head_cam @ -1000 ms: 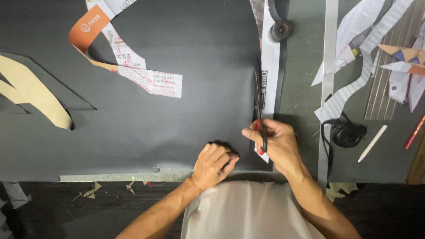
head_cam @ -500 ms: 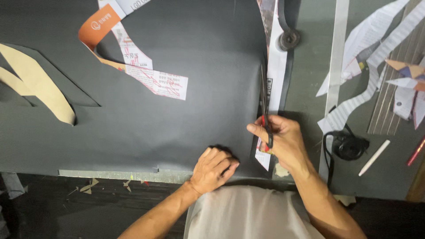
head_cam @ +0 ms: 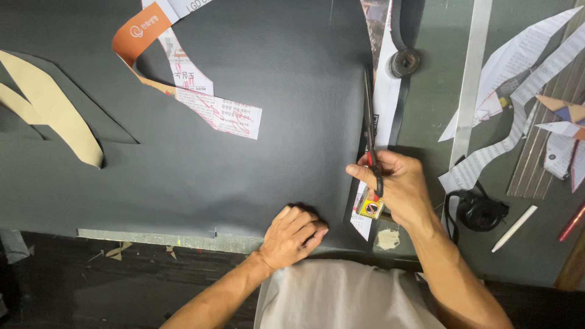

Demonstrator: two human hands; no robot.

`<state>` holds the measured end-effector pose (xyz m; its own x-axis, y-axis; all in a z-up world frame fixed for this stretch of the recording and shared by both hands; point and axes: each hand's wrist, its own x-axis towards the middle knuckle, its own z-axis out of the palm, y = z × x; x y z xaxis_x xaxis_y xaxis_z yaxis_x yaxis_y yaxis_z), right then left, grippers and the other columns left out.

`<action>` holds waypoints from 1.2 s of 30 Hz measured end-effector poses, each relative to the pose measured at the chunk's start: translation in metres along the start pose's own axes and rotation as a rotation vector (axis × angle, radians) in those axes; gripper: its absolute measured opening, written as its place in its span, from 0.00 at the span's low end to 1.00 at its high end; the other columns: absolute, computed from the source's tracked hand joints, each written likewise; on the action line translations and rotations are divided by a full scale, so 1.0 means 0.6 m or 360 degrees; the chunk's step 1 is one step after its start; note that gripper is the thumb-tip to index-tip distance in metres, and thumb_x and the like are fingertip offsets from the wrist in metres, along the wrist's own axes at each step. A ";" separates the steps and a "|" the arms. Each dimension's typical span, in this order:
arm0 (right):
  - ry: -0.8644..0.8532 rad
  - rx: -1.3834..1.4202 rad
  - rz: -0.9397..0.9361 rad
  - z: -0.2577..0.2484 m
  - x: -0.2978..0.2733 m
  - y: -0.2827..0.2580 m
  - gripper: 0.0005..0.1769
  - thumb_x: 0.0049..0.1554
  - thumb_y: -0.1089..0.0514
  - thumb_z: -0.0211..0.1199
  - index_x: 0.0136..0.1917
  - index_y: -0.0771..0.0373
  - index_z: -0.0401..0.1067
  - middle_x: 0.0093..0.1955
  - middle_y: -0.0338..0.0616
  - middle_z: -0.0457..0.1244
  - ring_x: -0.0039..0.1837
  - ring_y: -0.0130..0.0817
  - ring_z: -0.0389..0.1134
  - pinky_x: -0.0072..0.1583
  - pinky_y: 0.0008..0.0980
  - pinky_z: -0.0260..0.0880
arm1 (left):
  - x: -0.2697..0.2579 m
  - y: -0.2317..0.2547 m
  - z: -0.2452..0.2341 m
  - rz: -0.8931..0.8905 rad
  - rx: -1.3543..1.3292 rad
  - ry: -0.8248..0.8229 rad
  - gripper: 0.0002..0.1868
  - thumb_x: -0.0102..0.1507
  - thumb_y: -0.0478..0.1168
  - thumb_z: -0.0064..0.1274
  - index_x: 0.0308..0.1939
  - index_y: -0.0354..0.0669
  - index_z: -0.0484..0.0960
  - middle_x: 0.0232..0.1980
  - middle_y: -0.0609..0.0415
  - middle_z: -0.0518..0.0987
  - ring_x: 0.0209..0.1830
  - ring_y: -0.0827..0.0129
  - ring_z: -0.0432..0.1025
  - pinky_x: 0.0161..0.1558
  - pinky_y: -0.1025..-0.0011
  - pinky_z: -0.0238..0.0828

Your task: The person aligns a paper template on a dark sheet, secures it with a padlock and weights, then uses shears to cut the sheet along the template's edge. After cutting, the person removes the template and marks the cut piece with a white marker.

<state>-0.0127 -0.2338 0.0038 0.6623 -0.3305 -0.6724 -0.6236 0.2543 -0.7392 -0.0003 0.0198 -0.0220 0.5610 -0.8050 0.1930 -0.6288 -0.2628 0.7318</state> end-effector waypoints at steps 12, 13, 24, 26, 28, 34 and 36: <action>-0.0081 -0.0065 -0.0022 -0.020 0.038 -0.036 0.13 0.50 0.60 0.76 0.44 0.69 0.77 0.31 0.37 0.64 0.28 0.20 0.58 0.30 0.21 0.56 | -0.007 -0.006 0.008 0.0012 0.0011 -0.0008 0.05 0.62 0.37 0.63 0.35 0.42 0.83 0.42 0.58 0.79 0.40 0.66 0.70 0.42 0.68 0.66; -0.0081 -0.0083 -0.0032 -0.021 0.037 -0.038 0.13 0.49 0.60 0.76 0.44 0.69 0.77 0.32 0.37 0.65 0.28 0.20 0.58 0.29 0.21 0.56 | -0.008 -0.006 0.009 0.0004 0.0010 -0.0012 0.05 0.62 0.38 0.63 0.35 0.42 0.83 0.42 0.58 0.79 0.40 0.66 0.70 0.42 0.68 0.66; -0.0120 -0.0241 -0.0056 -0.035 0.074 -0.074 0.13 0.50 0.59 0.76 0.45 0.68 0.77 0.32 0.37 0.64 0.28 0.20 0.58 0.31 0.22 0.58 | -0.009 -0.006 0.005 0.0011 0.0003 0.0000 0.05 0.63 0.38 0.63 0.36 0.42 0.83 0.43 0.57 0.79 0.42 0.65 0.70 0.43 0.67 0.66; -0.0121 -0.0241 -0.0067 -0.036 0.075 -0.080 0.13 0.50 0.60 0.76 0.45 0.68 0.77 0.32 0.37 0.65 0.29 0.19 0.58 0.30 0.21 0.57 | -0.006 -0.008 0.006 0.0007 0.0002 0.0014 0.04 0.62 0.37 0.62 0.37 0.42 0.84 0.43 0.57 0.79 0.41 0.65 0.70 0.43 0.67 0.67; -0.0115 -0.0251 -0.0043 -0.037 0.070 -0.083 0.13 0.49 0.60 0.76 0.45 0.69 0.77 0.33 0.37 0.65 0.29 0.19 0.58 0.30 0.22 0.57 | -0.007 -0.006 0.007 -0.0001 -0.0001 0.0000 0.04 0.62 0.38 0.63 0.37 0.43 0.84 0.43 0.57 0.79 0.41 0.65 0.70 0.43 0.67 0.67; -0.0107 -0.0406 0.0011 -0.041 0.085 -0.119 0.13 0.50 0.59 0.75 0.45 0.68 0.78 0.32 0.38 0.66 0.28 0.20 0.58 0.30 0.22 0.56 | -0.009 -0.009 0.009 -0.0003 -0.0003 -0.0018 0.04 0.62 0.38 0.62 0.39 0.43 0.85 0.43 0.58 0.79 0.42 0.66 0.70 0.44 0.67 0.67; -0.0127 -0.0411 -0.0007 -0.043 0.094 -0.130 0.13 0.50 0.59 0.74 0.45 0.68 0.78 0.33 0.36 0.67 0.28 0.20 0.58 0.30 0.21 0.58 | -0.011 -0.009 0.010 0.0010 0.0015 -0.0012 0.04 0.62 0.38 0.62 0.38 0.43 0.85 0.43 0.58 0.79 0.42 0.66 0.70 0.44 0.67 0.67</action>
<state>0.0625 -0.2956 0.0247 0.6897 -0.2555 -0.6775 -0.6990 0.0092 -0.7151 -0.0038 0.0233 -0.0309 0.5532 -0.8105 0.1925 -0.6374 -0.2629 0.7243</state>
